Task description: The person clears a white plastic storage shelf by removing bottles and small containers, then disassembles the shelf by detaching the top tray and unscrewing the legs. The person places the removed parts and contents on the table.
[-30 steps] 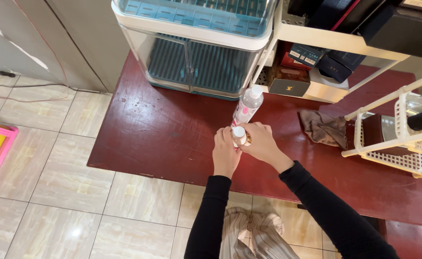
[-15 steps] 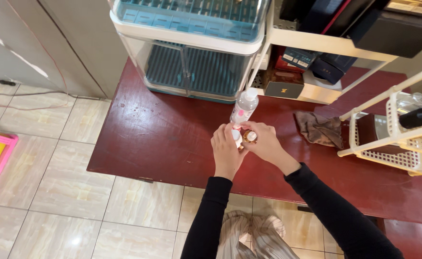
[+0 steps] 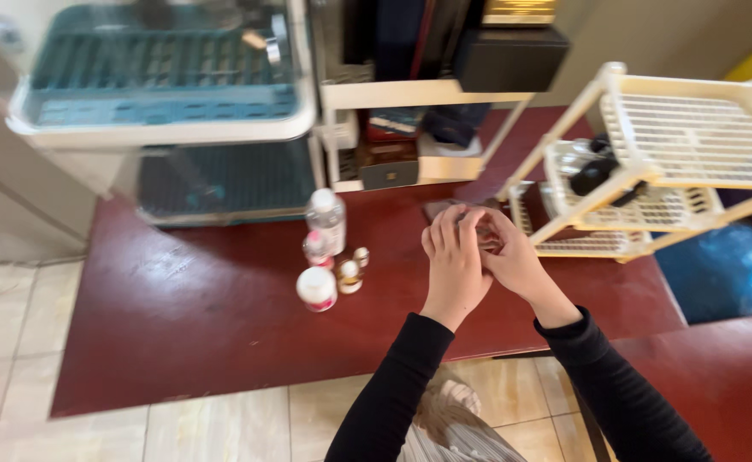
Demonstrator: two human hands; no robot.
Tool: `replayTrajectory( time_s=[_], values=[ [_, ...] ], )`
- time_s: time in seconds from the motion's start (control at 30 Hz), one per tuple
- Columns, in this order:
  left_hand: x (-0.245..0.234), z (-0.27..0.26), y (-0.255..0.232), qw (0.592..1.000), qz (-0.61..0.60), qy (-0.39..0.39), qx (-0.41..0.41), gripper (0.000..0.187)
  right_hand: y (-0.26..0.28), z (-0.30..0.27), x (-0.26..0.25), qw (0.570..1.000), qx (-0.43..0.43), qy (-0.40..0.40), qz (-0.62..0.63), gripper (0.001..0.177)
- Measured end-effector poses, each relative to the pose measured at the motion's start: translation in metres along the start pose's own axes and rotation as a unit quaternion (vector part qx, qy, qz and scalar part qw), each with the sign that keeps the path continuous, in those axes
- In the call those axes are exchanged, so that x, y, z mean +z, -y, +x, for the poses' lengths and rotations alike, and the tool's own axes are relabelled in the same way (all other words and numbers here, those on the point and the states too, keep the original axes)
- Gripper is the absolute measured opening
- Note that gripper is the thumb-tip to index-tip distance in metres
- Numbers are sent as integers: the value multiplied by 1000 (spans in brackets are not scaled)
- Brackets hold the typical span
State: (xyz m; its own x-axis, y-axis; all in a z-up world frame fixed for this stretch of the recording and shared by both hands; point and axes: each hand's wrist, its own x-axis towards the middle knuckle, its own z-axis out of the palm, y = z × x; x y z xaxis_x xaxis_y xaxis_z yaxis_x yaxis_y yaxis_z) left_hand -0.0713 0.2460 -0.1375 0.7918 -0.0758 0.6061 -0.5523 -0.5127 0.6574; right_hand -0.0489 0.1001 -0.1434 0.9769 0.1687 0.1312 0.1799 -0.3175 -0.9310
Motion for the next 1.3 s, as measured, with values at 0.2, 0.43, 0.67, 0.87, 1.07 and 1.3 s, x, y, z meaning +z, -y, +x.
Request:
replayTrajectory(
  time_s=[0.2,0.43,0.67,0.87,1.07,1.3],
  values=[
    [77,13,-48,988,-125,26,85,77,-21,-36,-101,989,51,-78,-115,47],
    [154,22,-83,976,-166,79,118,64,-49,-53,-204,971,56,-150,-178,32],
    [205,38,-86,986,-117,105,60,68,-71,-33,-239,959,17,-229,-165,29],
    [235,41,-80,978,-142,149,-23,83,-88,-12,-244,965,70,-216,-132,29],
    [239,37,-78,981,-118,149,-35,80,-96,2,-247,964,107,-199,-139,30],
    [237,41,-80,978,-132,148,-61,76,-95,6,-249,979,69,-181,-69,35]
  ],
)
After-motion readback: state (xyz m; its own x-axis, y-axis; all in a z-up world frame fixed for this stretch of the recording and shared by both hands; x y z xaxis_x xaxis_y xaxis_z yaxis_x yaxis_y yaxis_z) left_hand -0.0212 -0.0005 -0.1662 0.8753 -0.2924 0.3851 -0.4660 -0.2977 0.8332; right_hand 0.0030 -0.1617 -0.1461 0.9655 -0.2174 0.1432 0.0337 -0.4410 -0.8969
